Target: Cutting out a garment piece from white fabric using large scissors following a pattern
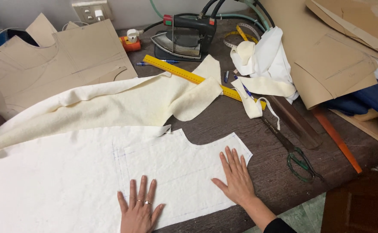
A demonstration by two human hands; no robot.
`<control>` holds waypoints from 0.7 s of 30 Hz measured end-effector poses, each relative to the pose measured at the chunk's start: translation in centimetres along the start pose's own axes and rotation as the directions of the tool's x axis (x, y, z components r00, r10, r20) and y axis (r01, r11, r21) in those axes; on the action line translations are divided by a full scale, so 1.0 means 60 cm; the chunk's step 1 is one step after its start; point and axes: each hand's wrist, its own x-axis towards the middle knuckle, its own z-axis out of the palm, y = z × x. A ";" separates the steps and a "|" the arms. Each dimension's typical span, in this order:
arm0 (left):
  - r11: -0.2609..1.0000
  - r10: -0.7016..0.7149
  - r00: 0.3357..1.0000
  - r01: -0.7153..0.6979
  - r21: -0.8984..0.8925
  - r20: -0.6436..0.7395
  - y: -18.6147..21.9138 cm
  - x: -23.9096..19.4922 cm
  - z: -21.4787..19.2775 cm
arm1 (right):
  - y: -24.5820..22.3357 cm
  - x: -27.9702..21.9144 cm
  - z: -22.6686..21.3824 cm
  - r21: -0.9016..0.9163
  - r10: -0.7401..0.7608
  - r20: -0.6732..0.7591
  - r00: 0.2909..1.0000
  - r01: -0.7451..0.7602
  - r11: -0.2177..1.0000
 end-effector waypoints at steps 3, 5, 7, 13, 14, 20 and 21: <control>1.000 -0.014 0.999 0.014 -0.018 -0.040 0.003 -0.001 0.003 | -0.002 0.001 -0.004 -0.027 0.000 -0.008 1.000 -0.001 1.000; 1.000 -0.016 0.999 0.015 -0.023 -0.046 0.003 0.000 0.002 | -0.003 -0.001 -0.004 0.006 0.007 -0.008 1.000 -0.007 1.000; 0.999 -0.017 0.999 0.016 -0.029 -0.051 0.003 -0.001 0.003 | -0.002 -0.001 -0.004 0.039 0.014 -0.008 1.000 -0.014 0.999; 0.997 -0.032 0.999 0.032 -0.073 -0.001 0.003 -0.001 0.004 | -0.003 -0.002 -0.007 0.072 0.020 0.018 1.000 -0.021 0.997; 0.998 -0.034 0.999 0.032 -0.059 -0.023 0.003 -0.003 0.006 | -0.003 -0.001 -0.008 0.054 0.011 0.007 1.000 -0.011 0.998; 0.999 -0.039 0.999 0.040 -0.038 0.018 -0.001 -0.009 0.015 | -0.003 -0.002 -0.009 0.056 0.002 -0.008 1.000 -0.001 0.998; 0.999 -0.037 0.999 0.038 -0.028 0.033 -0.002 -0.009 0.016 | -0.003 -0.002 -0.007 0.055 0.001 -0.005 1.000 0.000 0.998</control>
